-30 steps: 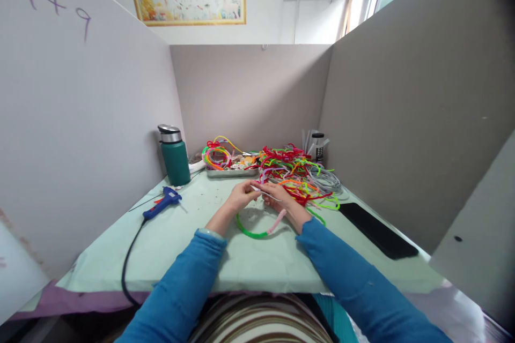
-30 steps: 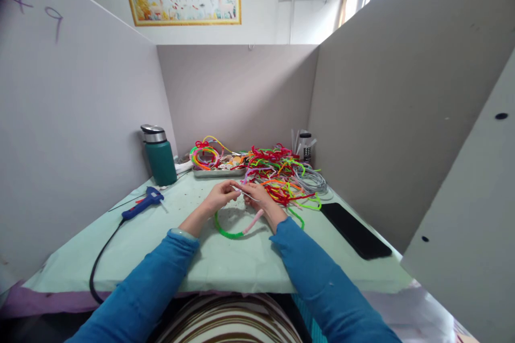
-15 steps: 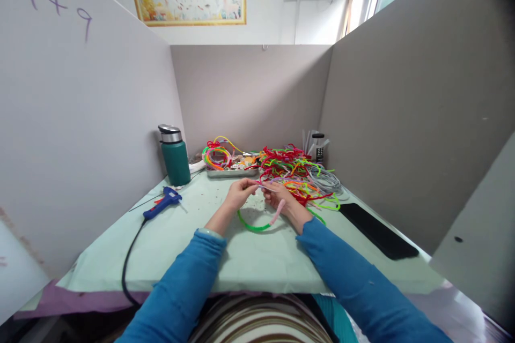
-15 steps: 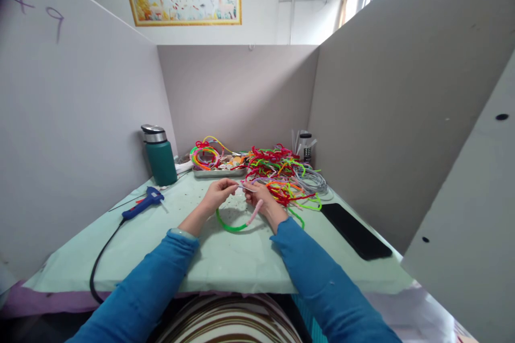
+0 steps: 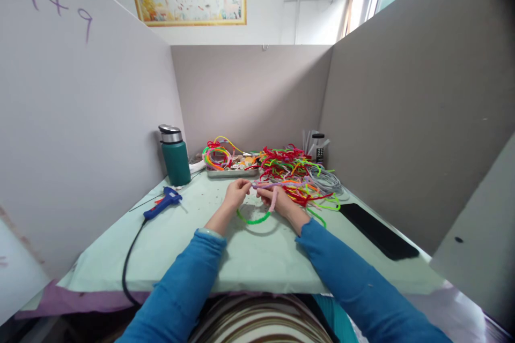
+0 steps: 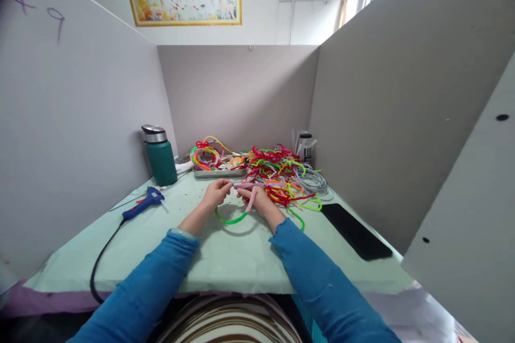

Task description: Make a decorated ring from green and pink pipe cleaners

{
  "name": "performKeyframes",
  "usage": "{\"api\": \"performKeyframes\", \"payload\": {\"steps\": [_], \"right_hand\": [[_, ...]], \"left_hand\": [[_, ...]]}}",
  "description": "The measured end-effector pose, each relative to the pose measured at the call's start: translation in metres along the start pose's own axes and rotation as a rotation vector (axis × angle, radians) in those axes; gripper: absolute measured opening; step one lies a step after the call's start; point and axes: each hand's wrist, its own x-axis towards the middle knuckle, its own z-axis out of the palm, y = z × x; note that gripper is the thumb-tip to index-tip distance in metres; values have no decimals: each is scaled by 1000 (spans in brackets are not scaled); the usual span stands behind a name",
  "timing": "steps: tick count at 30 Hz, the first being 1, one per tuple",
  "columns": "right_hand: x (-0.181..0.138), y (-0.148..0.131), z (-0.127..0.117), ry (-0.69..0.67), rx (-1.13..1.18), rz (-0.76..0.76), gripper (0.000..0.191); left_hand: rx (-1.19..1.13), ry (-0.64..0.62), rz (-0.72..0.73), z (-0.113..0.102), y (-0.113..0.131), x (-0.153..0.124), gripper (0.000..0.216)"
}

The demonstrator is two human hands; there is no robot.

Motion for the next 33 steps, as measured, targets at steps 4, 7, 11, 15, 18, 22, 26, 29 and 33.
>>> {"api": "performKeyframes", "payload": {"steps": [4,7,11,15,18,22,26,29,33], "right_hand": [[-1,-1,1,55,-162,-57,33],[-4,-7,3,74,-306,-73,31],[-9,-16,6,97,-461,-96,34],[-10,-21,9,143,-568,-135,35],[-9,-20,9,152,-623,-178,34],[-7,-17,8,128,-645,-249,32],[-7,-14,8,126,-667,-271,33],[-7,-13,8,127,-674,-263,35],[-7,-11,8,141,-656,-270,38]], "left_hand": [[9,-27,-73,1,-3,0,24],[42,-42,-123,2,-2,-1,23],[56,-39,-149,1,0,-3,25],[34,-68,-160,1,0,-4,24],[-8,-84,-166,2,0,-3,24],[-3,-89,-177,2,0,-4,21],[91,-73,-152,1,0,-4,23],[231,-46,-46,1,0,-3,27],[338,-41,71,-1,1,-3,30]]}}
